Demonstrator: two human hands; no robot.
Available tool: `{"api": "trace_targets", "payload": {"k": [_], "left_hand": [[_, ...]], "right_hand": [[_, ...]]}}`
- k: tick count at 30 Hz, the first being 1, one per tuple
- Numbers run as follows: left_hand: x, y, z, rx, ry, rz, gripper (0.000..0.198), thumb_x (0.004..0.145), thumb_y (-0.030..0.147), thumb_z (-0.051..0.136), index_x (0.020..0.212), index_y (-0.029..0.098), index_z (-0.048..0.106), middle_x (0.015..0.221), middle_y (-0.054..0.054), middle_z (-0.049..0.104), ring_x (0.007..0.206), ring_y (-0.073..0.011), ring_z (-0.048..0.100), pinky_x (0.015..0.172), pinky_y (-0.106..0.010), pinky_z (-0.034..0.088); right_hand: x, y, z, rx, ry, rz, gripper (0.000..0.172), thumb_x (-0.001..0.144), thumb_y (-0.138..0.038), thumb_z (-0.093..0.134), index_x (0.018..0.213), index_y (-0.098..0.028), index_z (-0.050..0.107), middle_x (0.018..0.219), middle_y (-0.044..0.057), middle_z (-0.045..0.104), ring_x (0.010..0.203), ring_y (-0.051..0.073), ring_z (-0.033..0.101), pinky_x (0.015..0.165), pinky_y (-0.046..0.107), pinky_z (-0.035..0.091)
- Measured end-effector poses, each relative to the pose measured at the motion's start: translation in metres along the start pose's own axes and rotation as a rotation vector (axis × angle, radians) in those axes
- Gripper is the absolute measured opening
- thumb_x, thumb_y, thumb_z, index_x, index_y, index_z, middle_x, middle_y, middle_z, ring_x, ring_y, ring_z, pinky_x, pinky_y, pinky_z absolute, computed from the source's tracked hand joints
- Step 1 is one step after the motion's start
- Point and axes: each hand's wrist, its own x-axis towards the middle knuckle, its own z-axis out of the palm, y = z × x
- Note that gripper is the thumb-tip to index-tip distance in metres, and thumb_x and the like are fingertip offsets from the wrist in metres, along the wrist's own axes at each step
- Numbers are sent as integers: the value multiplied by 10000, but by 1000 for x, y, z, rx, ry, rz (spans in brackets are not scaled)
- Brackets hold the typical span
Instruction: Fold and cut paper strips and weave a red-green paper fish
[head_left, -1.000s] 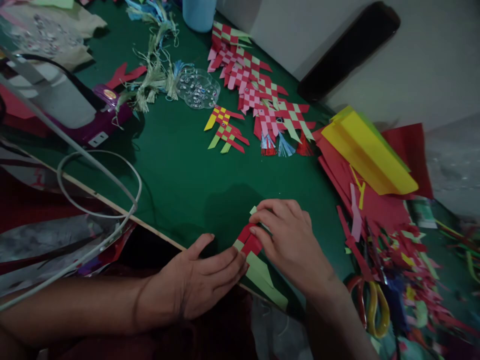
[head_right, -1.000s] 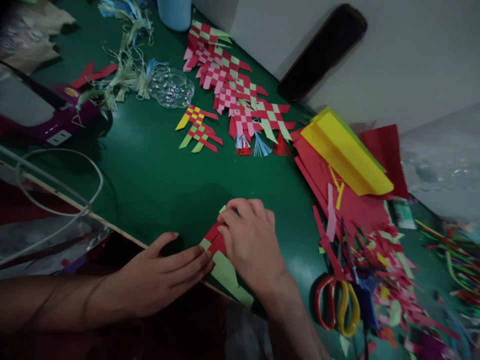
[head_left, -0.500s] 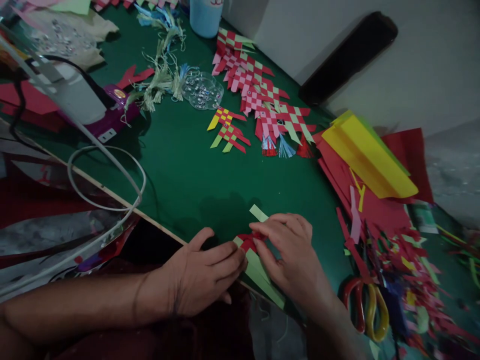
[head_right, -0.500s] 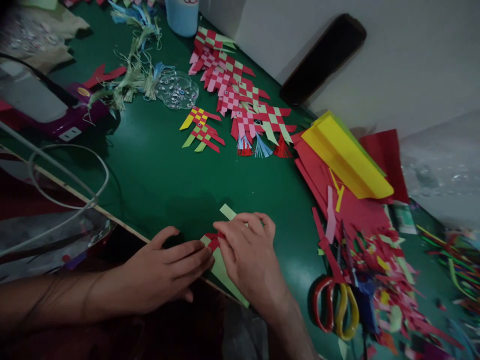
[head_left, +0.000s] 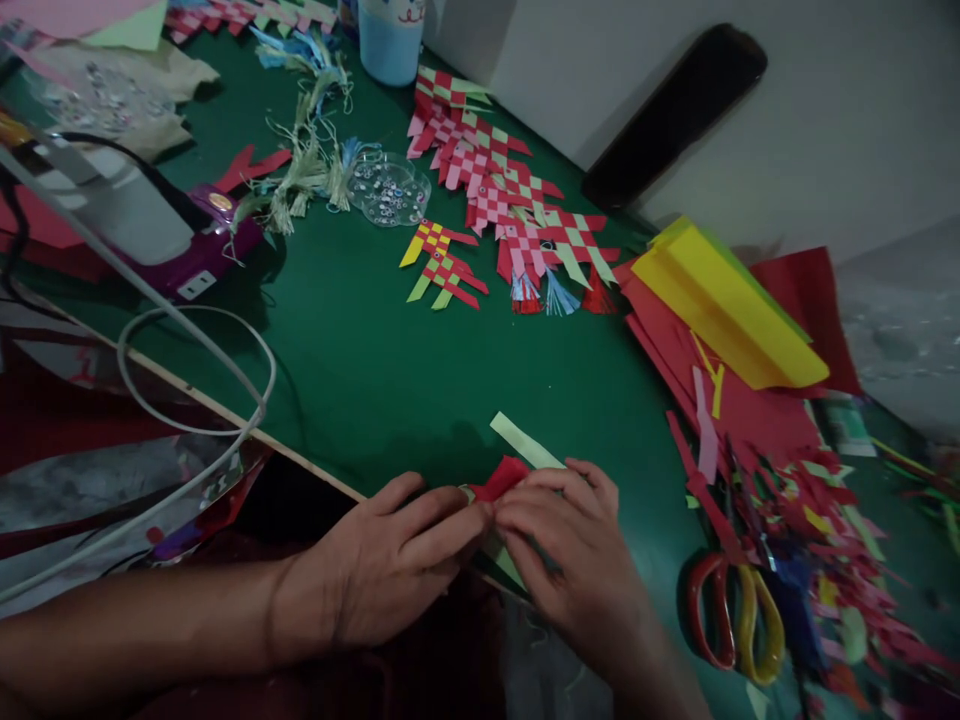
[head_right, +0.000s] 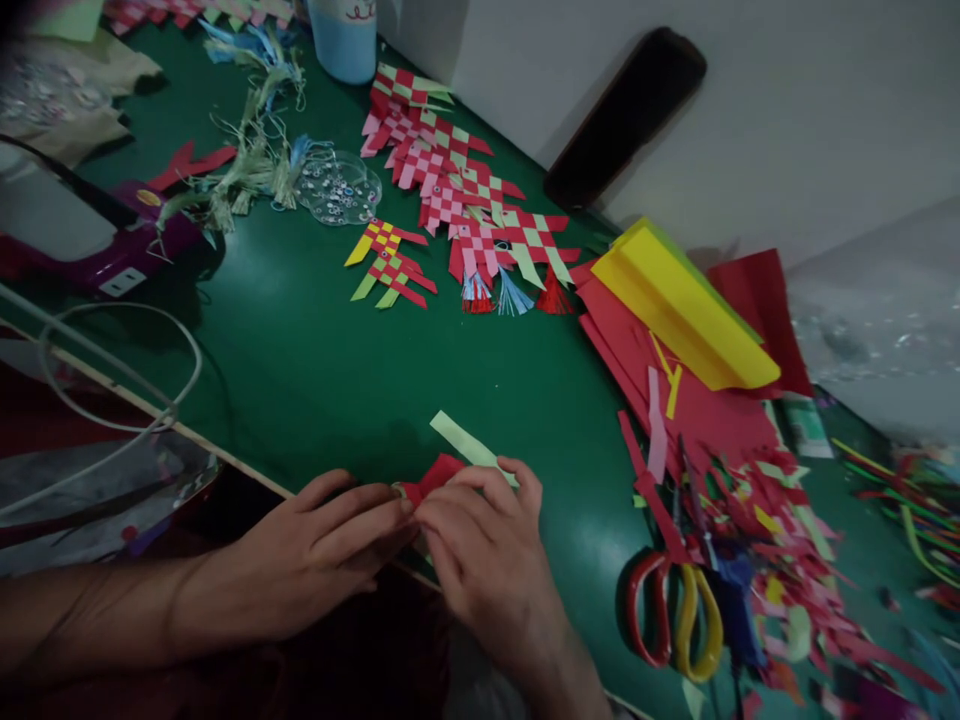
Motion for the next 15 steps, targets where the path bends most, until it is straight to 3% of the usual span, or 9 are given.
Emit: {"api": "trace_targets", "payload": {"k": [5,10,15], "left_hand": [[1,-1,-3,10,-40,17,340,958,277,456,1275,213,562,1454,-61,407,1206,-204,439,925,-332,383],[1,-1,-4,36,-43,28,389,968,254,432,1344,192,508,1467,-68,408,1202,-196,452,935,-331,383],[1,-2,-3,37,-29,26,383,971,250,418,1335,187,518,1469,-74,408,1188,-194,467,927,-327,386]], "right_hand": [[-4,12,-4,-12,-43,-6,68,866,-240,608,909,-268,652,873,-15,729,908,199,606,993,450,332],[-3,43,-6,-177,65,222,273,913,-353,528,1124,-207,621,1044,95,676,1007,263,587,857,429,451],[4,51,-3,-133,12,330,219,894,-406,537,913,-212,638,959,79,650,955,249,582,823,397,457]]}}
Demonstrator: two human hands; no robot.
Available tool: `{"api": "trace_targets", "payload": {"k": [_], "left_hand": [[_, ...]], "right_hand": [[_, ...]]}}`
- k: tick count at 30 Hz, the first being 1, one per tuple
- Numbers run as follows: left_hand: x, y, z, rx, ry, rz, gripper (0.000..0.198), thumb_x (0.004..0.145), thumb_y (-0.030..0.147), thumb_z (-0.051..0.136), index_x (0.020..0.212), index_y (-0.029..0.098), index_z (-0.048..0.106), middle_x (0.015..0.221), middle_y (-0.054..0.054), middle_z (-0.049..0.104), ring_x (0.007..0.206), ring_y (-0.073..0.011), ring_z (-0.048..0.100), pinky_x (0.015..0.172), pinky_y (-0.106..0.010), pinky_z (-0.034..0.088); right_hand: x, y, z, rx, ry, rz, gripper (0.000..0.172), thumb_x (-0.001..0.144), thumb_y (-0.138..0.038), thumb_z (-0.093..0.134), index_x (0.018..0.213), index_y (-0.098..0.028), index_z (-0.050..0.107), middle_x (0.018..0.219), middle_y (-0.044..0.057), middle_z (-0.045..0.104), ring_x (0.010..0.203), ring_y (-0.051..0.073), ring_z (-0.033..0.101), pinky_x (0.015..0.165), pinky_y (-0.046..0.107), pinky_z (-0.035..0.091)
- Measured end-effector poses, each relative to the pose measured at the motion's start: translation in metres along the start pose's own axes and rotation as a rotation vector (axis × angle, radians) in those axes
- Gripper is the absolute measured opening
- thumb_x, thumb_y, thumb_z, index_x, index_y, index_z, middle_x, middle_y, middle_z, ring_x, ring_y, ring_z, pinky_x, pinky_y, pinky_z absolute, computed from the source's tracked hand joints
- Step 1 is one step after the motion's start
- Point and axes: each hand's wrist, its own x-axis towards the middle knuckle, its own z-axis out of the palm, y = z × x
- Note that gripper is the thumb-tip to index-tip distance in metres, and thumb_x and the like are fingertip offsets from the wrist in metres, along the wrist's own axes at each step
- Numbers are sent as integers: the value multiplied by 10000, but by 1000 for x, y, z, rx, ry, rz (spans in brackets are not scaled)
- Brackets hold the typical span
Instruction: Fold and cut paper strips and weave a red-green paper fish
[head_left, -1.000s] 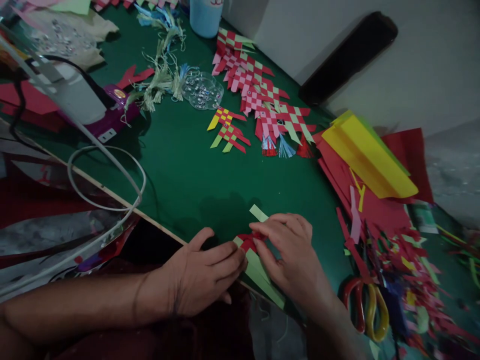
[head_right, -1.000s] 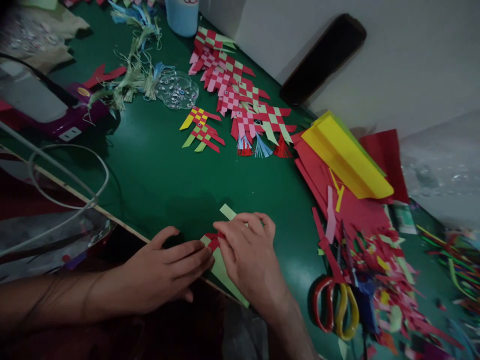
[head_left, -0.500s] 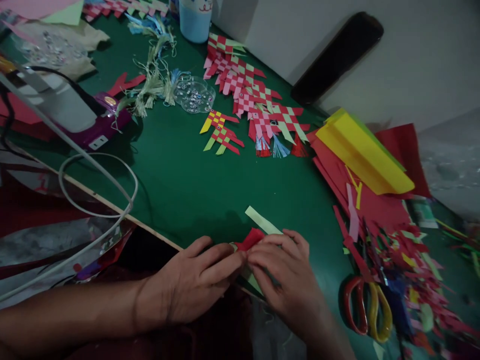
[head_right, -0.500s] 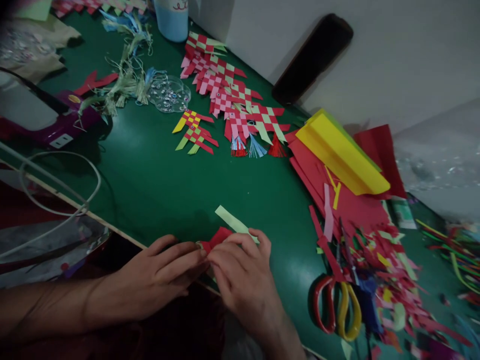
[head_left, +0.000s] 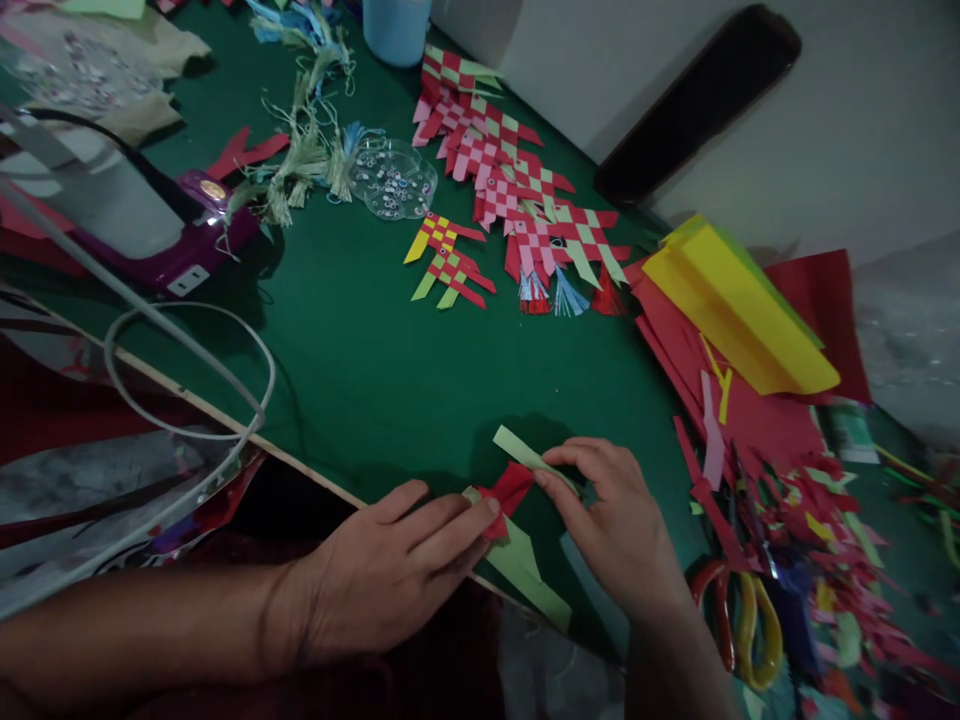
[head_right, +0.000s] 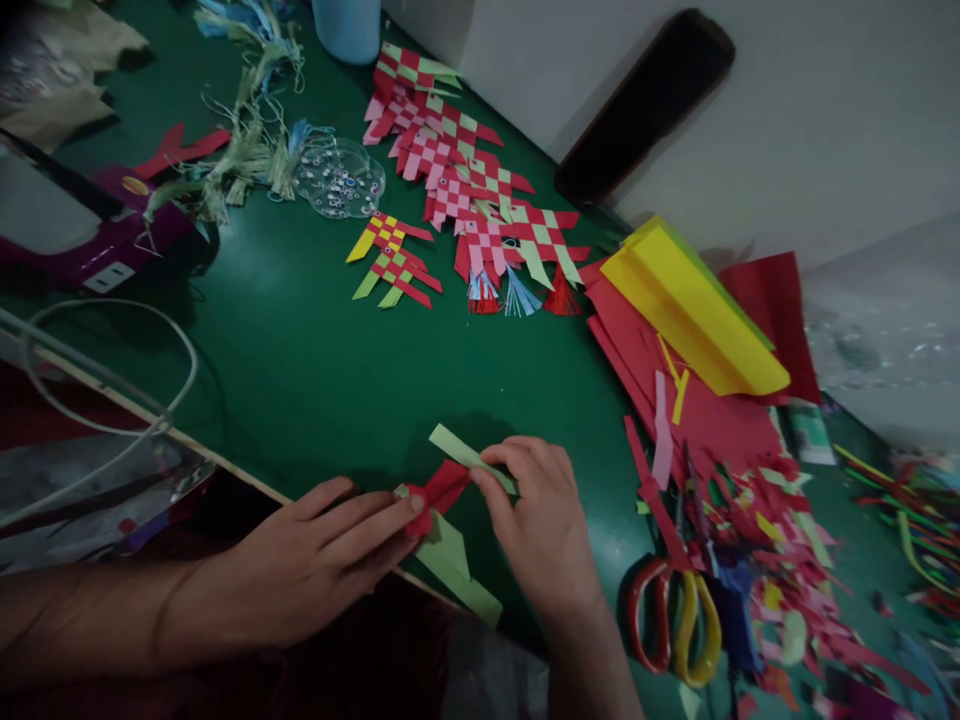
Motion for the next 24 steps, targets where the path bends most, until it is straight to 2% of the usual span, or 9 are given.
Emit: {"api": "trace_targets", "payload": {"k": [5,8,12,16,21,24], "left_hand": [[0,0,1,-3,8,-2,393,970,240,410,1345,177,509,1459,-79,418,1179,-192,475,926,-326,389],[0,0,1,-6,7,-6,395,975,214,384,1348,171,505,1435,-73,444,1185,-193,470,928,-331,390],[1,-1,0,-3,2,-8,403,974,205,373,1355,170,499,1426,-73,455,1174,-193,478,919,-330,397],[1,-1,-1,5,2,3,410,970,232,390,1360,159,495,1450,-94,430,1171,-202,485,932,-341,397],[-2,1,1,15,5,2,431,961,242,419,1382,161,469,1495,-95,377,1196,-214,466,941,-355,399],[-3,1,3,13,12,-8,418,961,229,417,1367,162,487,1502,-85,365,1172,-214,468,935,-358,401]], "right_hand": [[2,-7,-3,81,-24,89,159,887,-362,547,825,-233,616,834,24,654,802,191,609,723,317,453],[0,-12,-10,70,34,107,156,889,-359,554,826,-243,637,825,6,669,781,174,622,707,291,449],[-8,-20,-16,37,89,62,128,898,-327,554,849,-259,650,804,-14,672,764,157,625,706,271,446],[-19,-23,-12,89,10,-2,152,921,-294,514,855,-249,643,786,-13,673,738,148,632,686,259,455],[-25,-20,-2,125,-15,-43,170,931,-267,488,868,-232,642,929,42,661,909,185,625,801,303,480],[-23,-20,0,120,1,-30,183,924,-298,498,848,-231,650,941,63,610,917,200,602,806,328,488]]}}
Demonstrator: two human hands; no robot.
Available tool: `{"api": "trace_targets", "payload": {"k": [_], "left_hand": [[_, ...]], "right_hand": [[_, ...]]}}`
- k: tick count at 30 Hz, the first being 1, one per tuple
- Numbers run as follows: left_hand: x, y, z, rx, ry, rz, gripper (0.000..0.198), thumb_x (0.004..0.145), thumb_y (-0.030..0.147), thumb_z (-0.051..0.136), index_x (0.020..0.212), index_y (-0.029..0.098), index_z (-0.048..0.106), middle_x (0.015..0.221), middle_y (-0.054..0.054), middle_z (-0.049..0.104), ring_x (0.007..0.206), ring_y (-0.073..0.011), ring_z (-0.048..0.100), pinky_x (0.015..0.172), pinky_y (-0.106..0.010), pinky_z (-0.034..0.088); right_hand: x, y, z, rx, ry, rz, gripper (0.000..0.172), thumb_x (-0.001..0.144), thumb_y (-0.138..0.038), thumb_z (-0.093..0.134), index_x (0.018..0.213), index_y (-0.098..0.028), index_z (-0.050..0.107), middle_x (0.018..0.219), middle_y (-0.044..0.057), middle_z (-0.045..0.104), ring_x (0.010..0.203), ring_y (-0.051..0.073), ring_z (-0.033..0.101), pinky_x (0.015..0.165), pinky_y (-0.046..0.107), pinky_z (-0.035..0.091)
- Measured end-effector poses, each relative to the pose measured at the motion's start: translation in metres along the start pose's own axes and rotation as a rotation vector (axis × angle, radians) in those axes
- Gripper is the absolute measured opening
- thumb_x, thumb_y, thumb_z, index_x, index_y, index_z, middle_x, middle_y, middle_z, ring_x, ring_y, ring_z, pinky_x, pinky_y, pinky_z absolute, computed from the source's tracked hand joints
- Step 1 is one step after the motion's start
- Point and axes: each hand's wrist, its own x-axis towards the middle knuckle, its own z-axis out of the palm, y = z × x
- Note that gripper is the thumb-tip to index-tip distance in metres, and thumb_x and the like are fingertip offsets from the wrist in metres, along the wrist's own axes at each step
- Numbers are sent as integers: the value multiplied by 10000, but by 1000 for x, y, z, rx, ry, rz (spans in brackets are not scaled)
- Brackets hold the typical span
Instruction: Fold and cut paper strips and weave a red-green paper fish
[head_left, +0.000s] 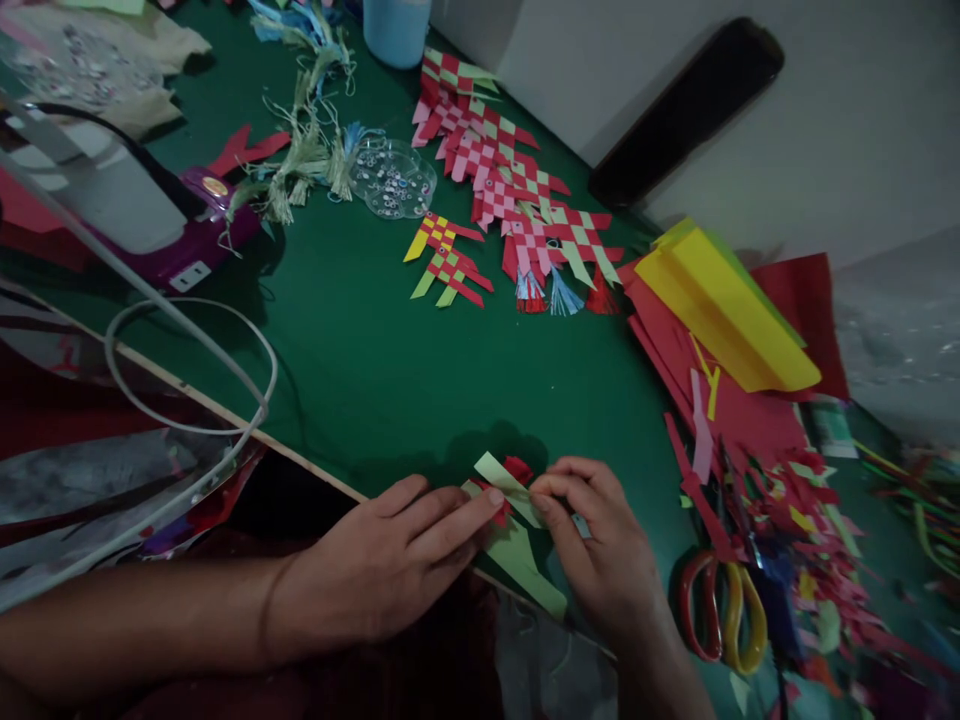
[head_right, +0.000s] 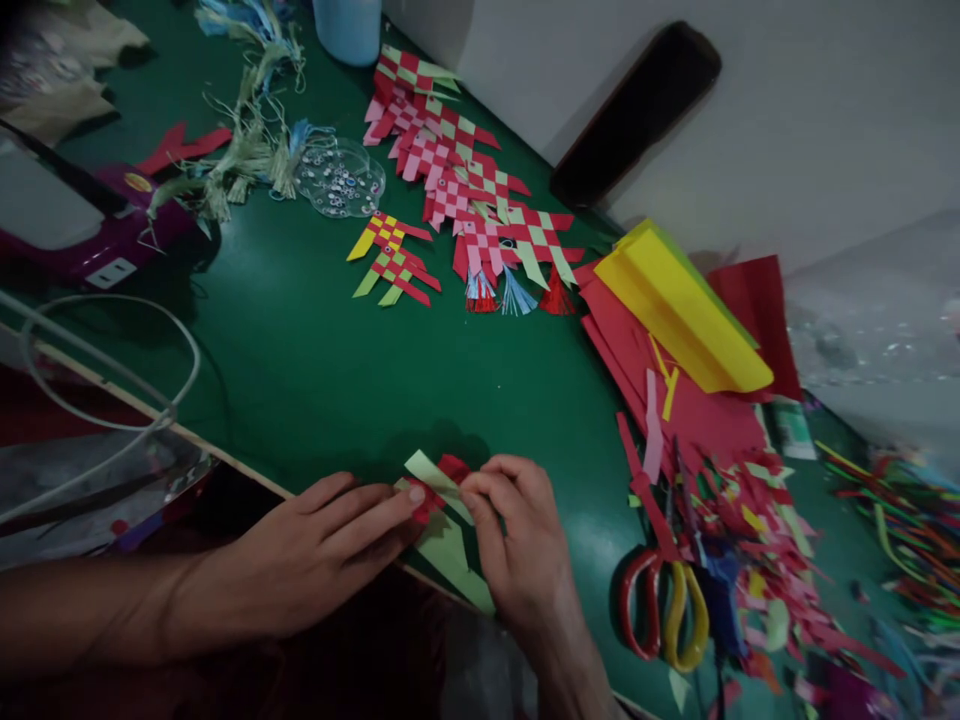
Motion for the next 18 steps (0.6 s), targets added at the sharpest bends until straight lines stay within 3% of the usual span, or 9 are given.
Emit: {"api": "trace_targets", "payload": {"k": [9,18], "left_hand": [[1,0,-2,-4,-31,7,432,969,217,391,1391,156,458,1495,-94,378,1163,-222,478,929,-365,397],[0,-1,-3,9,-34,8,435,953,208,417,1383,163,473,1492,-88,372,1157,-219,469,934,-362,410]], "right_hand": [[6,-1,-2,119,-124,103,175,943,-311,475,844,-241,601,845,14,625,801,150,598,722,249,468],[11,-2,-4,109,-133,191,220,923,-379,482,854,-250,647,786,-4,695,668,149,625,639,247,486]]}}
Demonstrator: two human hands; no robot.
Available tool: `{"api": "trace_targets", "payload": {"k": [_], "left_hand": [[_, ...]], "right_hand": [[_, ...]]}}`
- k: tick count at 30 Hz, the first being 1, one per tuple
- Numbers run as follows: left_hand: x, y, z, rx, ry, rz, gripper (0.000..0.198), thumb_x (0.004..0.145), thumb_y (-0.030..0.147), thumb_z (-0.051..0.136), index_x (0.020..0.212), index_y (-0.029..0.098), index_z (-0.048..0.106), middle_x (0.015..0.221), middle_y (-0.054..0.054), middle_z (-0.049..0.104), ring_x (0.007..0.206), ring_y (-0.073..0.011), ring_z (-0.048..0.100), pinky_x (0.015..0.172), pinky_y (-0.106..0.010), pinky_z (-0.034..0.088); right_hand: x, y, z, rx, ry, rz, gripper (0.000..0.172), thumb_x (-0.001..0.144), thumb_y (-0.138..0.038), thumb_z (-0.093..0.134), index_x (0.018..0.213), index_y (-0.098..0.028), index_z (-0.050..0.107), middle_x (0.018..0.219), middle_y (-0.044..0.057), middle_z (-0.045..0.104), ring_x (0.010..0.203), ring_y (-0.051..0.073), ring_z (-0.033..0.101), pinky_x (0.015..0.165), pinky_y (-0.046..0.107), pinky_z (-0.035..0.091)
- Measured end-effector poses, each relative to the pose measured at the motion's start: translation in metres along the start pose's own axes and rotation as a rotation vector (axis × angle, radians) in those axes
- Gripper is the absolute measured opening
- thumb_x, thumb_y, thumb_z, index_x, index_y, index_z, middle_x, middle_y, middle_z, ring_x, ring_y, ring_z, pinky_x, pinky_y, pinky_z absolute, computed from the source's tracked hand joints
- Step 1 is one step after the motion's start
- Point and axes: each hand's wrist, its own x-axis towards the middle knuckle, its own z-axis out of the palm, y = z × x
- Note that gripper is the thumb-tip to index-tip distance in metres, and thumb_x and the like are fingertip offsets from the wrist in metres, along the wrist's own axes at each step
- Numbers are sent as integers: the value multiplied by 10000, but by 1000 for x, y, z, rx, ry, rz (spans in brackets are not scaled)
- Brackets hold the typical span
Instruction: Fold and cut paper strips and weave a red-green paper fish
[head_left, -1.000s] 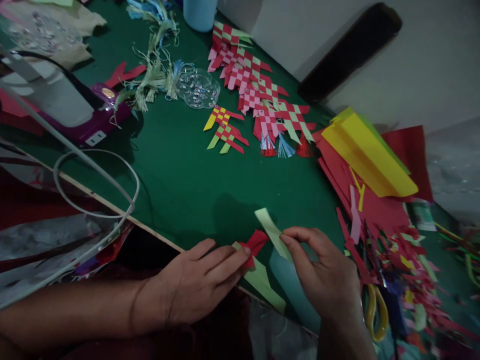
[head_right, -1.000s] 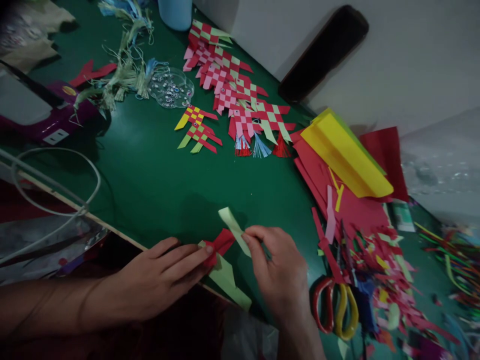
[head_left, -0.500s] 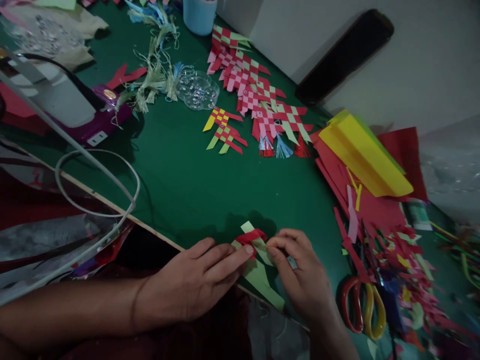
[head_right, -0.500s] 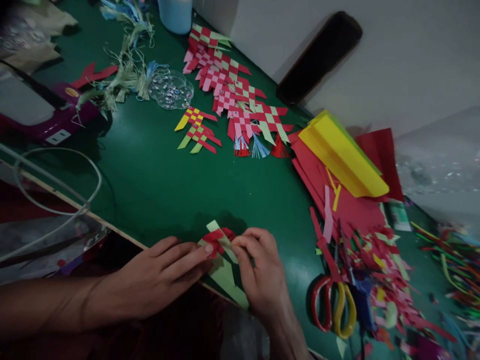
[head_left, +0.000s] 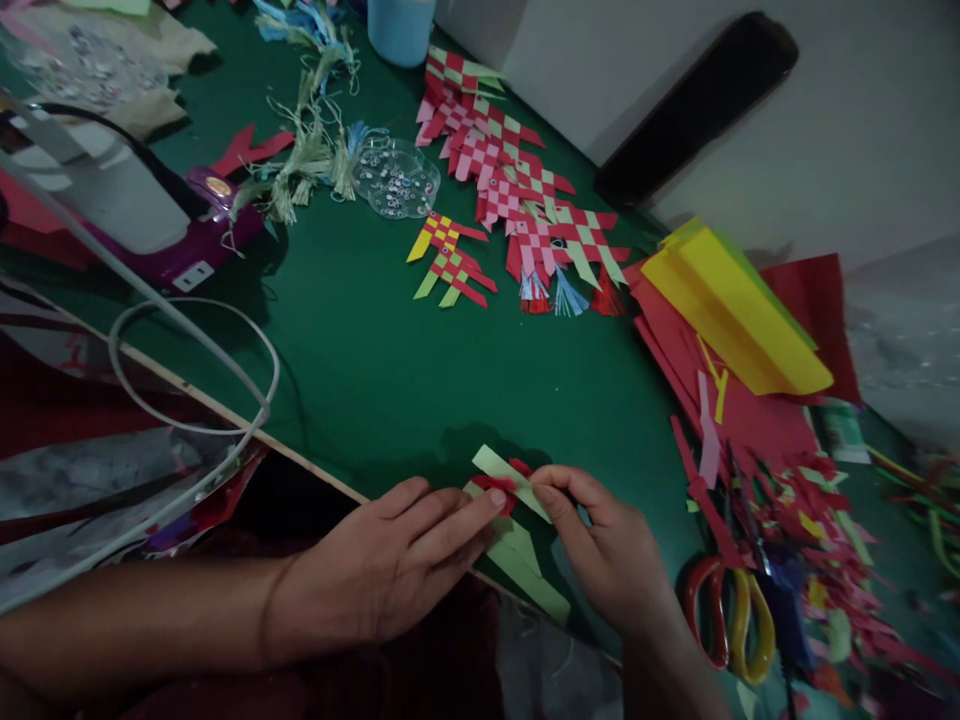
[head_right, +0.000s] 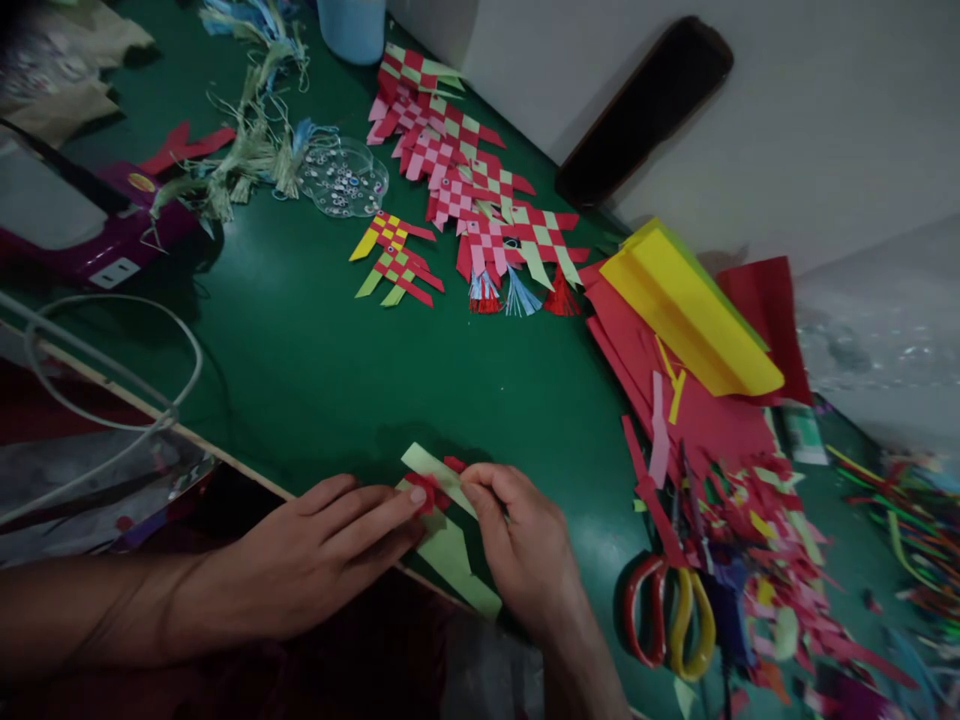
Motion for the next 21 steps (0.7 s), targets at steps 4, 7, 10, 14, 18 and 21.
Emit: {"api": "trace_targets", "payload": {"k": [4,7,10,14,18,21], "left_hand": [[0,0,2,18,20,10,403,935,193,450,1330,198,533,1535,-33,279,1155,-208,468,940,-350,419],[-1,0,3,19,23,17,380,934,199,455,1299,202,562,1526,-30,287,1157,-208,472,930,-340,424],[-1,-1,4,14,16,24,372,943,208,441,1292,196,567,1506,-44,325,1147,-208,478,917,-334,427],[-1,-1,4,2,21,22,388,951,230,433,1323,193,539,1505,-47,328,1140,-208,485,920,-337,426],[0,-1,3,15,17,20,407,952,231,436,1348,177,513,1480,-80,366,1121,-202,504,919,-327,422],[1,-1,2,13,23,26,409,950,240,444,1347,170,511,1473,-96,380,1131,-204,506,926,-327,418]], "right_hand": [[1,-2,2,9,-40,-13,226,929,-379,473,881,-254,656,865,3,722,752,161,662,679,250,502],[1,-4,2,1,-48,-22,235,929,-377,467,872,-252,658,857,4,726,747,162,668,683,251,507],[1,-5,1,1,-31,7,232,921,-384,475,871,-249,657,827,-2,723,722,154,666,649,233,502],[0,-5,1,-12,-17,75,246,921,-401,464,857,-241,640,710,-21,682,593,131,609,537,209,460],[-1,-5,3,-19,-7,110,251,922,-409,451,837,-237,613,571,-49,576,480,113,510,473,203,407],[-1,-5,3,2,-9,117,267,926,-419,436,819,-232,595,583,-43,580,470,111,485,468,208,398]]}}
